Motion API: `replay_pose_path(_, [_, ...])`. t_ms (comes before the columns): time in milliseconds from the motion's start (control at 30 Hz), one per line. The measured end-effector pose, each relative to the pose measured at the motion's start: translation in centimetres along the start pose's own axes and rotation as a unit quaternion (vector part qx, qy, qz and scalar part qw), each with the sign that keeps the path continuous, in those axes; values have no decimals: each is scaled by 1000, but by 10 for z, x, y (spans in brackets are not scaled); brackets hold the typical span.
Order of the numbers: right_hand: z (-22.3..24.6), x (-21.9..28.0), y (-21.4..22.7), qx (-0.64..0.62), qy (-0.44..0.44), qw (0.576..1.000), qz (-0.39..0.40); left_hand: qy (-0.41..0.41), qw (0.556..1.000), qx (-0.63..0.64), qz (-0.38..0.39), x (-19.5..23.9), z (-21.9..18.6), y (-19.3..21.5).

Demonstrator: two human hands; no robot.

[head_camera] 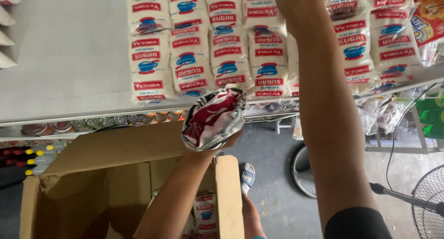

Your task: The person takes bags of sugar from a metal store shelf and places them into a cardboard box on the floor, subsequently using a patterned cloth to cover or separate the items inside the box.

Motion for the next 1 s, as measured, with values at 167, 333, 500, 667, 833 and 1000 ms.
replay_pose_path(167, [-2, -28, -34, 97, 54, 993, 43, -11, 999, 3, -46, -2, 9, 3])
replay_pose_path(333, [-19, -32, -39, 204, 95, 972, 63, -31, 997, 27, -72, 1, 2, -9])
replay_pose_path(500, [-27, -35, -47, 299, 152, 938, 82, -61, 992, 37, -107, -5, -4, -9])
replay_pose_path(667, [-43, -39, -57, 391, 197, 894, 94, -74, 986, 23, -150, -1, -5, -7])
replay_pose_path(833, [-31, -35, -67, 480, 246, 836, 104, -106, 965, -27, -237, -2, -18, 10])
replay_pose_path(1000, [-58, -46, -66, 568, 279, 765, 118, -68, 972, 129, -185, -9, -8, 10])
Point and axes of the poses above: each hand's wrist, its own x-axis away from the middle knuckle, its own y-axis out of the back of the hand, z = x × y, the point moved 7 cm from there along -x, towards the middle knuckle, and after that the axes turned 1 degree about -x, right-handed, at the moved point
